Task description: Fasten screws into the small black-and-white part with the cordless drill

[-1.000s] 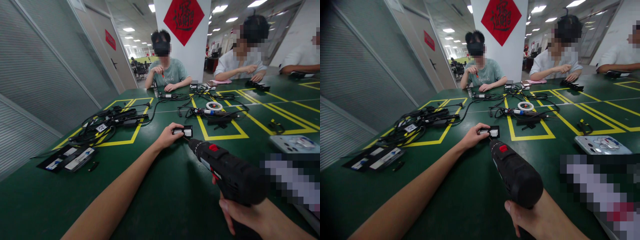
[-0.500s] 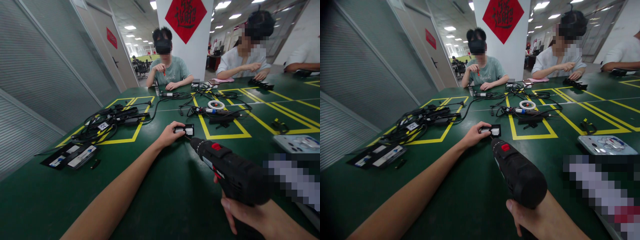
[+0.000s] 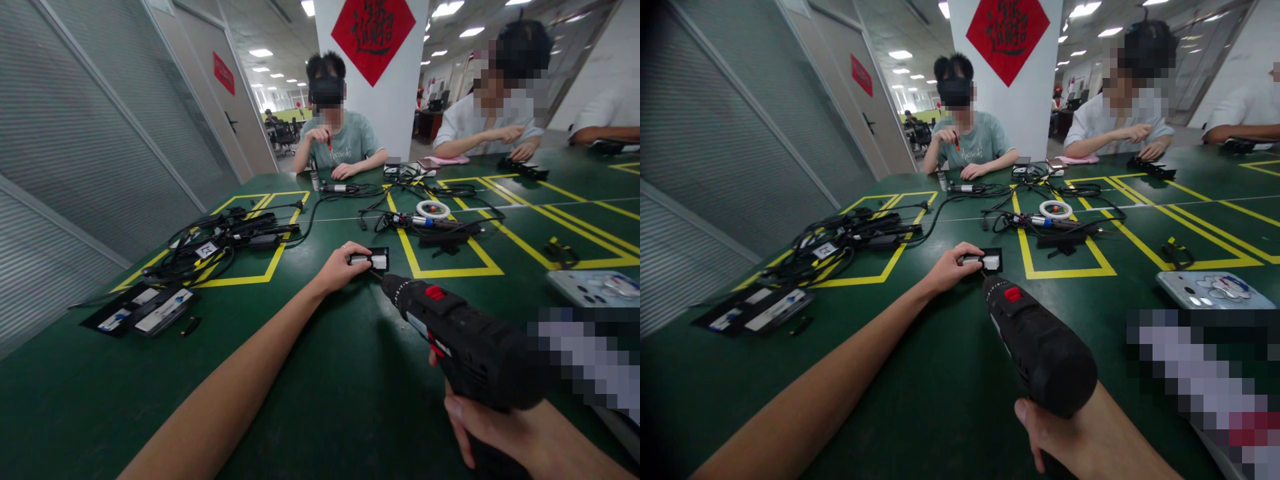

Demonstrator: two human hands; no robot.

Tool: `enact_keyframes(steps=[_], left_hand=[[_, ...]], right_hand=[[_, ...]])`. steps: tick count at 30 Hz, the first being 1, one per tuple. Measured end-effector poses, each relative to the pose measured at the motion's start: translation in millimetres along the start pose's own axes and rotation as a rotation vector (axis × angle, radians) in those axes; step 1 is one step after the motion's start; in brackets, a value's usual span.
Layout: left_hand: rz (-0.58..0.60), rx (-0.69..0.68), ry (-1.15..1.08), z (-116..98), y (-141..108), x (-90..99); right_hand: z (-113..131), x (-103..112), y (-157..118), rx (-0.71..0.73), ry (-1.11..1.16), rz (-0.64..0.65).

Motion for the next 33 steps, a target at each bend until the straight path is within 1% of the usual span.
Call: enact_keyframes(steps=[7,15,19,21,25,28,33], left_hand=[[-0.006,-0.025,-0.007,3.0,0.1,-0.4],[-0.013,-0.015,-0.002,2.3,0.0,0.3],[-0.007,-0.009,-0.009,1.2,0.1,0.8],[-0.005,-0.009,-0.008,0.7,0.4,1.0],[-0.007,0.0,-0.005,0.3,0.8,1.1],[-0.006,0.0,-0.011,0.2,0.7,1.1],[-0.008,-0.013,-0.04,0.7,1.2,1.1]], right_hand=[[-5.3,0.4,-0.7,0.041,0.001,0.031],[6.3,1.4,0.7,0.032,-0.051,0.033],[8.9,2.7,0.3,0.054,-0.081,0.055],[7.2,3.4,0.5,0.059,-0.105,0.067],[-3.2,3.6,0.8,0.014,-0.105,0.093],[-6.7,3.4,0.4,0.025,-0.086,0.096],[1.8,3.8,1.0,0.068,-0.13,0.087]])
Point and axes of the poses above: each hand's wrist, its own y-axis towards the middle knuckle, its own x-axis out of the back of the hand, z = x × y, the point moved 3 cm from there along y, towards the middle knuckle, and after that the axes turned 5 degrees about z, right-handed, at the moved point
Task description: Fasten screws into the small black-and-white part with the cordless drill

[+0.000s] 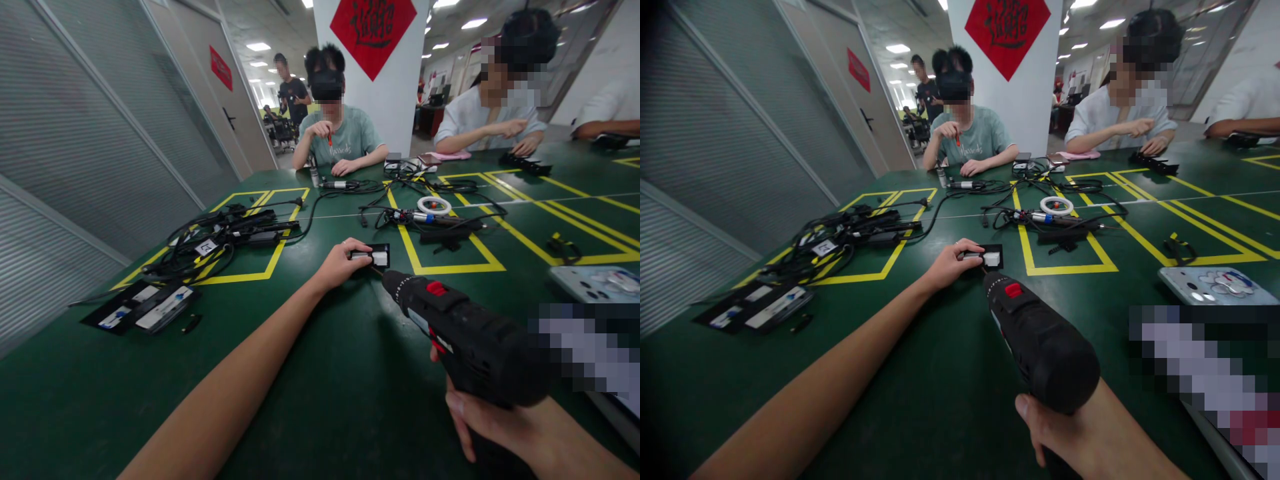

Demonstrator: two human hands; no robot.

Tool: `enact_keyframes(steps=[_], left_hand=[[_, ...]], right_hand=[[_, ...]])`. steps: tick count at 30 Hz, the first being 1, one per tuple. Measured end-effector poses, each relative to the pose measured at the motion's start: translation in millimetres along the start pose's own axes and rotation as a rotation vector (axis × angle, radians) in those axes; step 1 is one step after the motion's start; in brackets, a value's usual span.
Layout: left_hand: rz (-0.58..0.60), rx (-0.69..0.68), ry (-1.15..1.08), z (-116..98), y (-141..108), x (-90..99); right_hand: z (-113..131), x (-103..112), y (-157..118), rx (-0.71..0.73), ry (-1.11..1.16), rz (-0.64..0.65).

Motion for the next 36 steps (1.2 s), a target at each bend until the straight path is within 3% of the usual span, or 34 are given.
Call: enact_keyframes(steps=[10,22,36], left_hand=[[-0.005,0.006,-0.023,-2.0,-0.3,-0.3],[-0.019,0.016,-0.016,-3.0,0.1,-0.4],[-0.013,0.015,-0.011,-2.4,0.1,0.5]], right_hand=[[-6.5,0.4,-0.1,0.04,-0.038,0.019],[-17.7,-1.6,0.6,-0.01,0.044,0.014],[2.9,-0.7,0.4,0.01,0.003,-0.026]])
Point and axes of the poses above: each hand's wrist, its own y-axis towards the middle knuckle, its own x-axis out of the back of the hand, z = x × y, the point moved 3 cm from there along y, towards the middle knuckle, and after that the axes turned 5 degrees about z, right-handed, at the moved point
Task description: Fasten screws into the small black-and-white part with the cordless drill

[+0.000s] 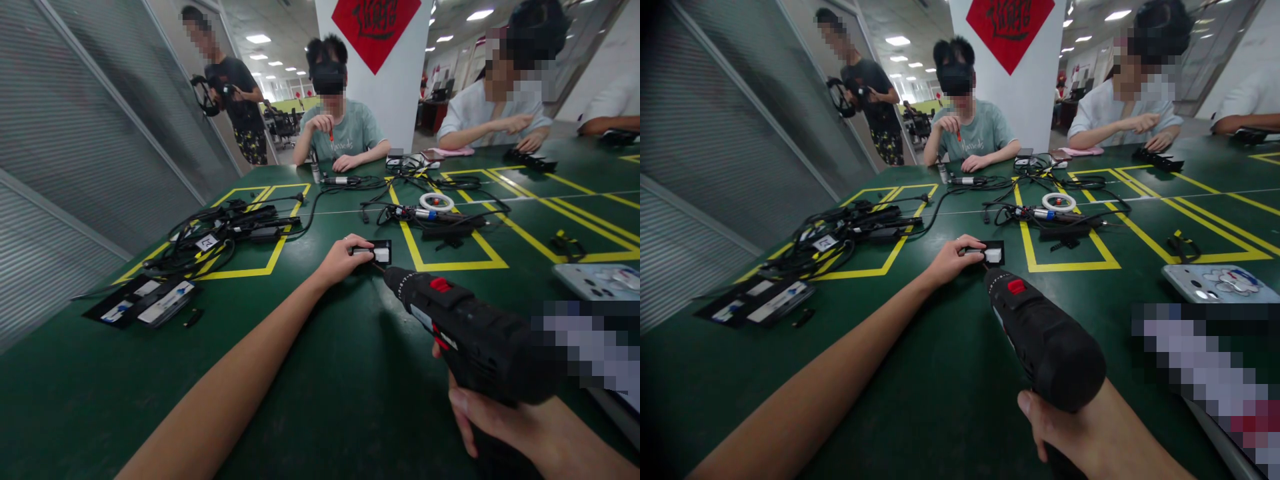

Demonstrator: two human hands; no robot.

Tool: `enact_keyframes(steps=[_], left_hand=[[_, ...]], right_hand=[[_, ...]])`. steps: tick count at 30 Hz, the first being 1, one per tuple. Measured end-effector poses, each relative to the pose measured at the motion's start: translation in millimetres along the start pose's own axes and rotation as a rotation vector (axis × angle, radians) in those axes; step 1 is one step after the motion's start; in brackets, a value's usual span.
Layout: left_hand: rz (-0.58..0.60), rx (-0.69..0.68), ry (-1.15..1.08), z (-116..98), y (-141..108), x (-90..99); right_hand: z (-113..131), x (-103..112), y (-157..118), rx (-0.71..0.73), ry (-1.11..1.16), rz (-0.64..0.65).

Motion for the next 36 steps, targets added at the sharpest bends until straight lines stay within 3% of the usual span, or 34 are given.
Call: enact_keyframes(steps=[5,12,20,27,36], left_hand=[[-0.003,0.0,-0.003,0.2,-0.5,-0.6],[0.0,0.014,-0.013,0.8,-0.5,-1.1],[0.005,0.006,-0.022,2.3,0.1,-1.4],[0.003,0.008,-0.007,2.0,-0.2,-0.9],[0.012,0.014,-0.018,2.6,0.5,-1.2]], right_hand=[[-5.2,1.2,-3.4,-0.01,-0.007,-0.053],[-6.0,-0.6,-0.2,-0.013,0.044,0.017],[-6.5,-1.0,0.2,-0.018,0.061,-0.025],[-5.5,0.3,-0.5,0.019,-0.011,0.043],[-7.5,0.2,-1.1,0.011,0.026,0.009]])
Point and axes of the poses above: each hand's wrist, its own y-axis towards the middle knuckle, its own x-axis out of the back of the hand, z = x × y, the point moved 3 cm from there along y, towards the middle knuckle, and after that the axes turned 5 degrees about z, right-handed, at the moved point
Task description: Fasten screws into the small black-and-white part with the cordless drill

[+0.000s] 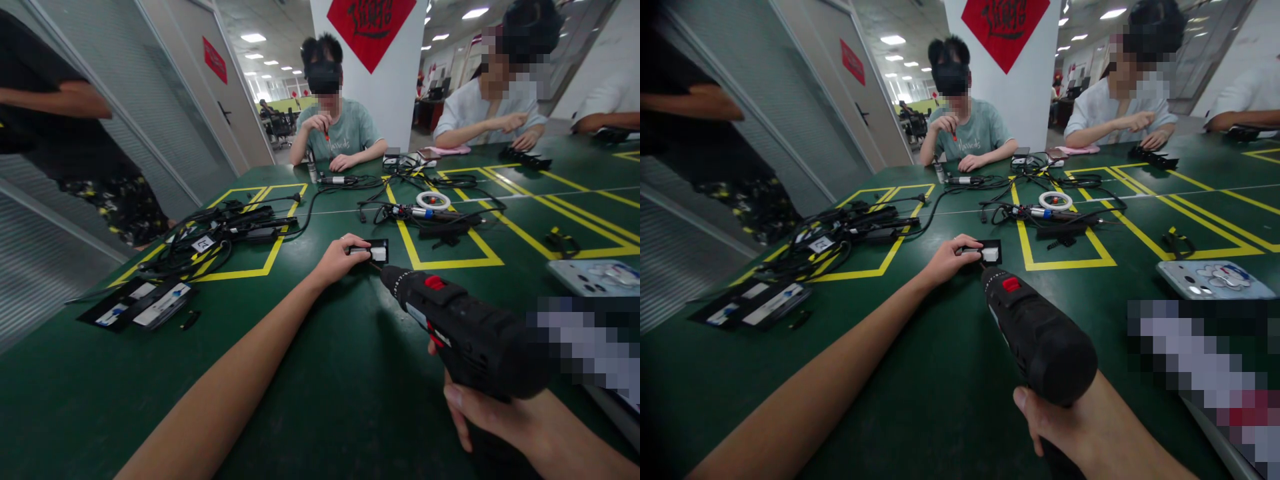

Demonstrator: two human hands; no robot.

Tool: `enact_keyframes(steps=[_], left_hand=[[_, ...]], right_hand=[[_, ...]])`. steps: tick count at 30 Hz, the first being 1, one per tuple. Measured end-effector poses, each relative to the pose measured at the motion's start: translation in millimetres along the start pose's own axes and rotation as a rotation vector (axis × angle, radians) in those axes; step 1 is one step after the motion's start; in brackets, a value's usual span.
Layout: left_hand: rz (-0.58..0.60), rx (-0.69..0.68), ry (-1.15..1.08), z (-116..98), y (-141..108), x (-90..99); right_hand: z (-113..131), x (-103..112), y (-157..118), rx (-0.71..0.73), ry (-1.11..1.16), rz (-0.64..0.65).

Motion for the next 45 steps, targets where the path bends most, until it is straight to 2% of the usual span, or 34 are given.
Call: enact_keyframes(steps=[3,6,12,17,22,27,33,38,45], left_hand=[[-0.004,-0.01,-0.004,-0.2,0.0,0.0],[-0.005,-0.014,-0.005,-0.3,0.0,-0.2],[-0.01,-0.005,0.021,0.1,0.8,-0.5],[-0.01,-0.019,0.012,1.6,0.9,-0.1],[-0.009,-0.023,-0.001,2.5,0.4,-0.3],[-0.005,-0.002,-0.007,2.9,0.5,-0.5],[-0.007,-0.015,-0.001,1.6,0.0,0.0],[-0.006,-0.014,-0.014,-0.7,-0.5,-0.1],[-0.004,-0.01,-0.008,-1.1,0.3,0.3]], right_hand=[[-0.2,0.0,0.4,-0.005,-0.034,0.036],[-1.2,0.4,0.1,0.011,-0.12,0.013],[-7.6,-1.3,-0.3,-0.017,0.002,-0.025],[-6.9,-1.7,1.9,0.03,-0.056,0.01],[-5.3,0.0,1.2,0.017,-0.033,-0.022],[-5.7,-1.4,2.0,0.023,-0.066,0.002],[-17.5,-3.6,2.8,0.0,-0.051,-0.066],[-5.5,-1.1,3.2,0.017,-0.097,-0.049],[-3.3,-1.1,0.8,-0.02,0.053,-0.023]])
Point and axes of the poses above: each hand's wrist, its own y-axis towards the middle knuckle, its own x-axis out of the back of the hand, z = x × y, the point moved 3 cm from there along y, towards the middle knuckle, and after that the axes turned 5 degrees about z, right-handed, at the moved point
